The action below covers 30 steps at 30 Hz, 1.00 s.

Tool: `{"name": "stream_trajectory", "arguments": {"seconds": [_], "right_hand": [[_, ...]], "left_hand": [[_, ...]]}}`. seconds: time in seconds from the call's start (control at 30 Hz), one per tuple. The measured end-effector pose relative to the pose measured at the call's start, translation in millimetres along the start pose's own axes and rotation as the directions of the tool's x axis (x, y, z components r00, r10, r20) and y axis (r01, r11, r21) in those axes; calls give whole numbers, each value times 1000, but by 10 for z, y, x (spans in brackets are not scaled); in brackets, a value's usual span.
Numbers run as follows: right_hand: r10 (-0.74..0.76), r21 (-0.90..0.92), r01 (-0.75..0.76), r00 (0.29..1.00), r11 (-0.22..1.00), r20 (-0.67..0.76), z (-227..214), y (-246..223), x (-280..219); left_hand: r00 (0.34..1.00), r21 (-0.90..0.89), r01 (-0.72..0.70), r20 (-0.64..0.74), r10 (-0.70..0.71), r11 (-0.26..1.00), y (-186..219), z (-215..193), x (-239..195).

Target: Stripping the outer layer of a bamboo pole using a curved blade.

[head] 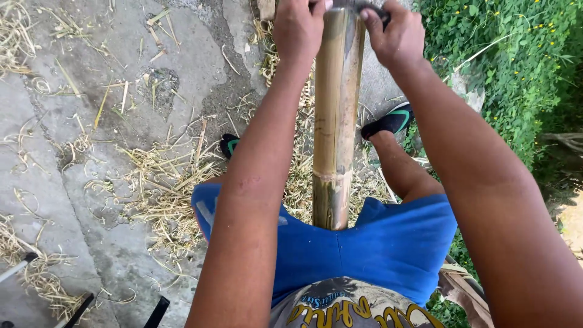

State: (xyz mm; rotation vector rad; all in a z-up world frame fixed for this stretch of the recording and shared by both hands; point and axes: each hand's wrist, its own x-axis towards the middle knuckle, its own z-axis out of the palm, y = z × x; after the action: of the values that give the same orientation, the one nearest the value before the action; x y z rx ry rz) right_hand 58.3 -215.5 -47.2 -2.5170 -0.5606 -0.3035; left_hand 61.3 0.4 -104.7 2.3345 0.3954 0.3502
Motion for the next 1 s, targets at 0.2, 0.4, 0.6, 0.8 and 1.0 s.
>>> {"name": "stream_trajectory", "arguments": {"seconds": [0.2,0.4,0.6,0.8,1.0], "right_hand": [[103,-28,-101,991,994,89,-106,-186,-395],[94,-27,-90,983,996,159,-233,-513,-945],[218,-100,-198,941,975,260,-354,-758,-1613],[177,-119,-149,946,982,271,-514,-1077,-2403],[398,-95,-393,832,914,387,-696,-1384,-2562]], "left_hand": [[991,-148,-100,-106,85,984,204,-421,-530],[997,-99,13,82,-5,995,45,-629,-1166],[999,-47,-31,22,32,998,-89,-808,-1965],[976,-90,127,186,-108,988,-44,-1264,-2811],[990,-92,-26,137,39,995,124,-1630,-2972]]}}
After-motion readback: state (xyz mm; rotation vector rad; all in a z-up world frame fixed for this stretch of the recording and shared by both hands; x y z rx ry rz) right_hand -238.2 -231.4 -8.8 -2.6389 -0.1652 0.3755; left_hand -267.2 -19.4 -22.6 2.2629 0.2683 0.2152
